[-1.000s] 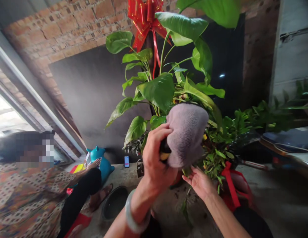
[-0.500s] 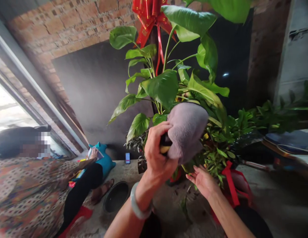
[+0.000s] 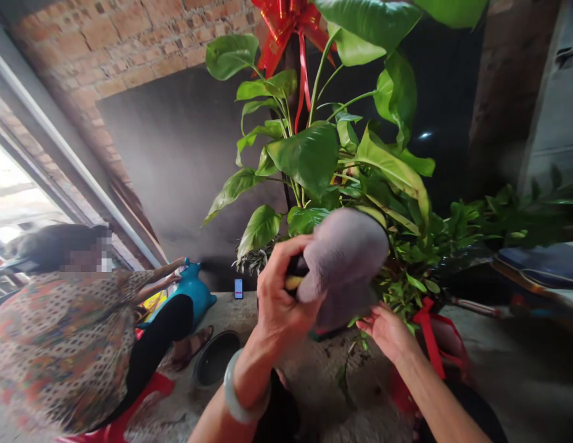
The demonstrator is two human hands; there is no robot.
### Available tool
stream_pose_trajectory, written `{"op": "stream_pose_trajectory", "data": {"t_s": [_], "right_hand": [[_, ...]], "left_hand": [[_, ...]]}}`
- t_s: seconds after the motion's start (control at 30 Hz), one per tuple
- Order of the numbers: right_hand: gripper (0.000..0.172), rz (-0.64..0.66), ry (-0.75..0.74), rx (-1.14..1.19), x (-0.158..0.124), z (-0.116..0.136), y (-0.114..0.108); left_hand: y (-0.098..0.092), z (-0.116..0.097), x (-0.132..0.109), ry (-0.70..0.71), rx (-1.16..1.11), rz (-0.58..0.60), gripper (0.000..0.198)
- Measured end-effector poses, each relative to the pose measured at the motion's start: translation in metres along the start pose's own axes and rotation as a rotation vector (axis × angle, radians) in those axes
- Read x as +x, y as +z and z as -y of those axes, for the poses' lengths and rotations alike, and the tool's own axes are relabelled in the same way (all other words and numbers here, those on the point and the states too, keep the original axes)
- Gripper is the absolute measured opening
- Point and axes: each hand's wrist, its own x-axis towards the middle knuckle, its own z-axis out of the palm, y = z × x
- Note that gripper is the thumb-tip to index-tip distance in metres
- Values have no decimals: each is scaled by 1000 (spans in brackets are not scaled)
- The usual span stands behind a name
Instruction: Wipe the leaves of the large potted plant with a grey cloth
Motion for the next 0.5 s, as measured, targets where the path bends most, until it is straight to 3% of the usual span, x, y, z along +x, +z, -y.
{"op": "stream_pose_trajectory", "data": {"t_s": [0.03,0.1,0.23,0.3,0.37,0.5], "right_hand": [[23,-2,60,82,3,0,-1],[26,-16,157,207,9,-3,-2],[29,-52,283,346,17,-11,-8],[28,-59,313,388,18,-12,-12],[26,-53,318,419,20,-11,-16],[22,-29,286,453,27,-4,-27]], "left_hand": [[5,6,2,21,41,-68,45],[15,21,-9,14,78,-3,44],[16,41,-67,-185,37,572,44],[3,41,-85,-313,11,731,42],[-14,36,-83,-381,14,679,40],[-32,35,-41,-318,135,161,42]]}}
